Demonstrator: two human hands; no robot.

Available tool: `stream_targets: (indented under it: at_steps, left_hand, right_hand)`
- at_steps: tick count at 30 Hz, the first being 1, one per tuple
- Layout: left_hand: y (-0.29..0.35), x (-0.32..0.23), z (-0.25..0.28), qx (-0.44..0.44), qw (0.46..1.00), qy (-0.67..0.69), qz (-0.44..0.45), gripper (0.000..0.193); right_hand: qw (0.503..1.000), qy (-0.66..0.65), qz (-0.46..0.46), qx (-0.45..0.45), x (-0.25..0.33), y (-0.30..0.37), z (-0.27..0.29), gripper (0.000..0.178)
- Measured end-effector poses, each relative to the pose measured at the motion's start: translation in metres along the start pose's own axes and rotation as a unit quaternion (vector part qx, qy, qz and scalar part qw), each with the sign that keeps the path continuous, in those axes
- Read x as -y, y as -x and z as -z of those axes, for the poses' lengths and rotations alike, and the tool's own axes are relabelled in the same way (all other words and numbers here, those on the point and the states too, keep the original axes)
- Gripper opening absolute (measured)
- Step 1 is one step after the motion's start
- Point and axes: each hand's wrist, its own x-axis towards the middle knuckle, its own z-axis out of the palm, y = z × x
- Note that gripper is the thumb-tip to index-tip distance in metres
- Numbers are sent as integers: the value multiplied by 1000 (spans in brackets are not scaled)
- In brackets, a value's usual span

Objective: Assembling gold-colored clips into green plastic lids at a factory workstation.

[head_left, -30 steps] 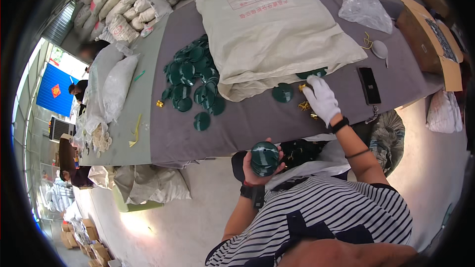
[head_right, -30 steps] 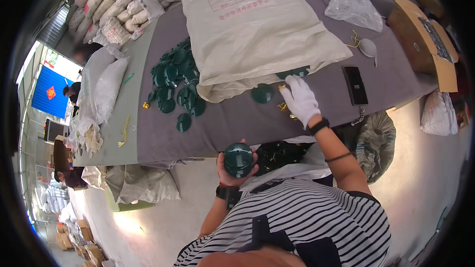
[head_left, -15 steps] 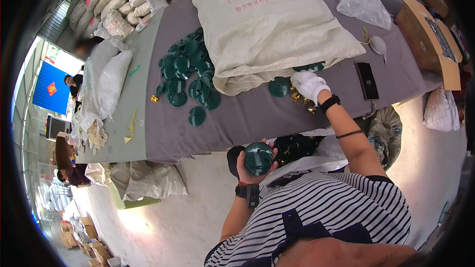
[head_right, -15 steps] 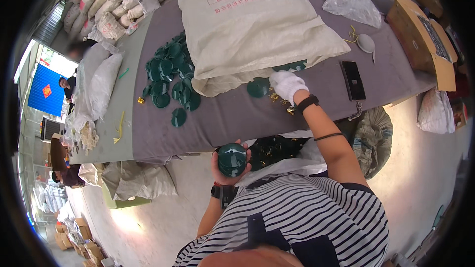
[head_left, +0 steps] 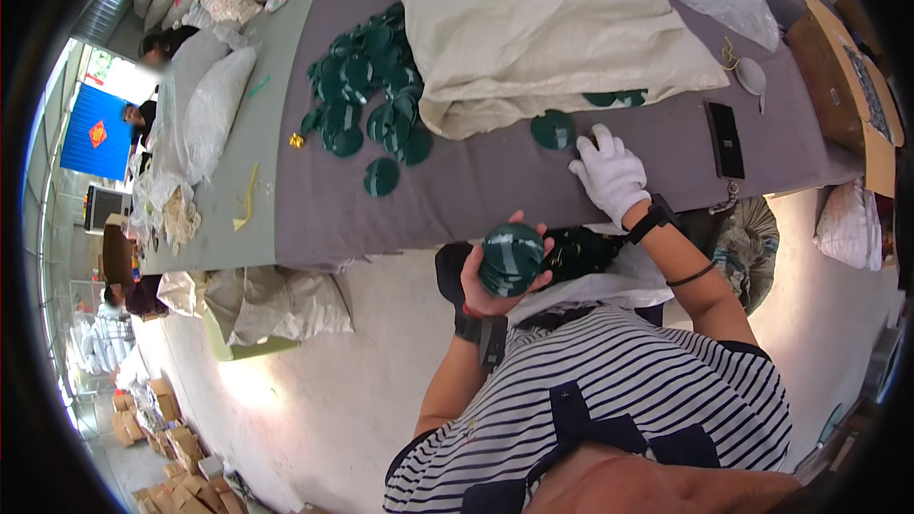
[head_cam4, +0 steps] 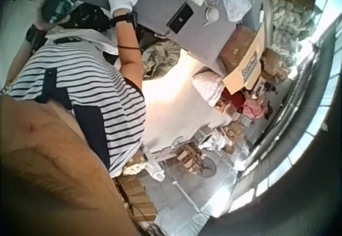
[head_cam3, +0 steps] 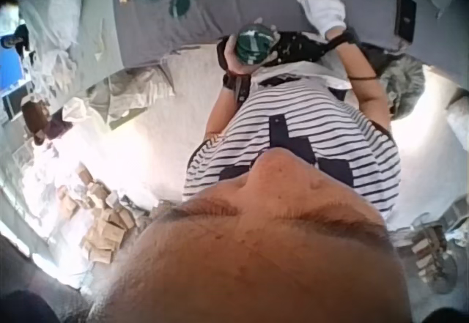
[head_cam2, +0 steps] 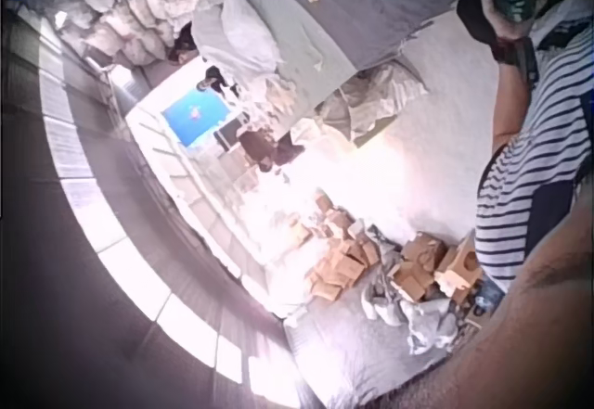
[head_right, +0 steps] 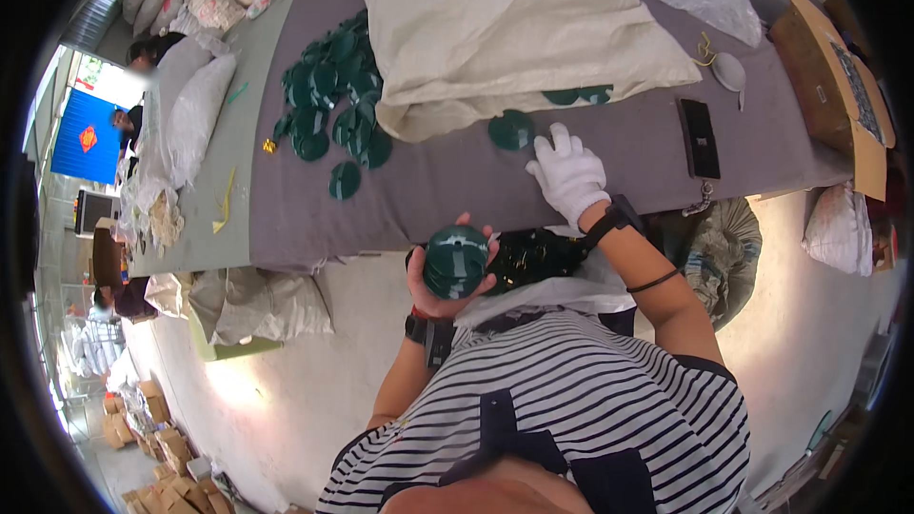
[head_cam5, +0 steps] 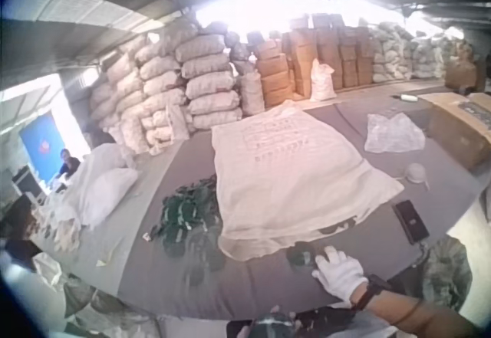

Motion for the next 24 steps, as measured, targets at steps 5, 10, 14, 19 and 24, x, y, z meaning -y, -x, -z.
stream_targets:
  at_steps: [5, 10, 14, 19, 24]
  left_hand:
    - [-2, -2, -8, 58, 998, -9, -3, 85]
    - [-3, 2, -22, 80, 996, -50, -1, 85]
    - [0, 0, -42, -8, 978, -206, -40, 88]
    - [6, 7, -63, -78, 924, -365, -84, 96]
    - [4, 4, -66, -88, 863, -494, -64, 96]
  right_hand:
    - [996, -42, -71, 40, -3, -3, 2, 25]
    - [973, -227, -33, 13, -47, -21, -15, 29]
    - [626, -740, -155, 190, 19, 6, 80, 27]
    - [622, -737, -53, 257, 58, 57, 108, 32]
    - [626, -725, -53, 283, 55, 68, 121, 32]
